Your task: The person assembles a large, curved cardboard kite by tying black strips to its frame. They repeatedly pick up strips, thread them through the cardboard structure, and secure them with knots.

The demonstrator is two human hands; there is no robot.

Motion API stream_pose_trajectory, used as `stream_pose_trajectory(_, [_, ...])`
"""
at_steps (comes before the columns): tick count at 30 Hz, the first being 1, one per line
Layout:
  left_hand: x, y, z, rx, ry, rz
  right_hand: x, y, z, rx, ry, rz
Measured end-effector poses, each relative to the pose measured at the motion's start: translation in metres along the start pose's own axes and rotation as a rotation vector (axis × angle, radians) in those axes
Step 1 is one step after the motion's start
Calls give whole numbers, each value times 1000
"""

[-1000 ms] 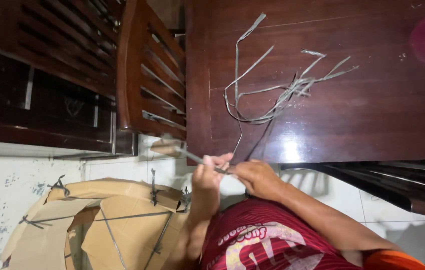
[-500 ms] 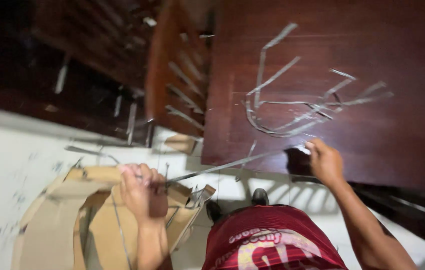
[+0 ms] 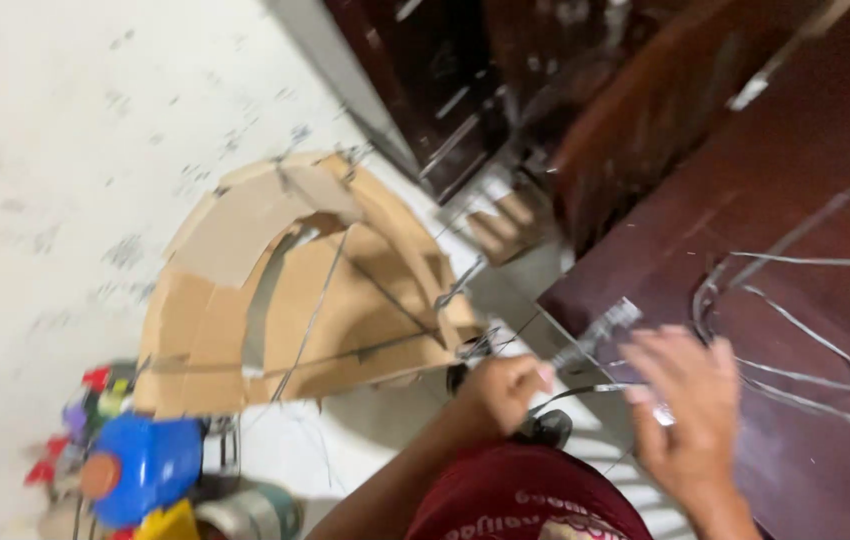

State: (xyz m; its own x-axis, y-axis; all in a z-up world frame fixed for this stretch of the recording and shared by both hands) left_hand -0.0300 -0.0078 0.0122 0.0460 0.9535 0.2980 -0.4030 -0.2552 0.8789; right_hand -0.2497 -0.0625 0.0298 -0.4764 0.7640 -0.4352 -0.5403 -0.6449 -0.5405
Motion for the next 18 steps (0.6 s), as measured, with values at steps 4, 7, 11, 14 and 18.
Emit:
stream_pose_trajectory(4, [20,-29,-20,63,-10,3,-8,-18,-61,-122,-378,206])
stream_pose_trajectory(7, [29,-51,-11,-470,55,-291,7,-27,-88,-436,-698,-173])
stream_pose_trajectory(11, [56,-56,17,161,163,93,29,-39,-100,-396,-693,-417])
stream_pose_trajectory(14, [75,-47,21,203,88,32,14,-43,-99,-469,-460,-448])
stream_pose_trajectory(18, [105,-31,59,226,234,-35,27,-32,-120,-328,-430,-308])
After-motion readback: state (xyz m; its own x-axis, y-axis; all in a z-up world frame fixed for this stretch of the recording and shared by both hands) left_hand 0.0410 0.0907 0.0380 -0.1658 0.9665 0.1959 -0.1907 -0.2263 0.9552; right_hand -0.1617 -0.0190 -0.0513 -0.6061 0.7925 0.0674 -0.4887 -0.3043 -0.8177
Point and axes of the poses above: each hand's wrist, its own x-axis away from the middle knuckle, its own z-axis out of the back of the hand, y = z × x, the point moved 2 cm from there along -x, towards the middle knuckle, and after that the axes turned 3 degrees about -y, right-handed, at the moved point
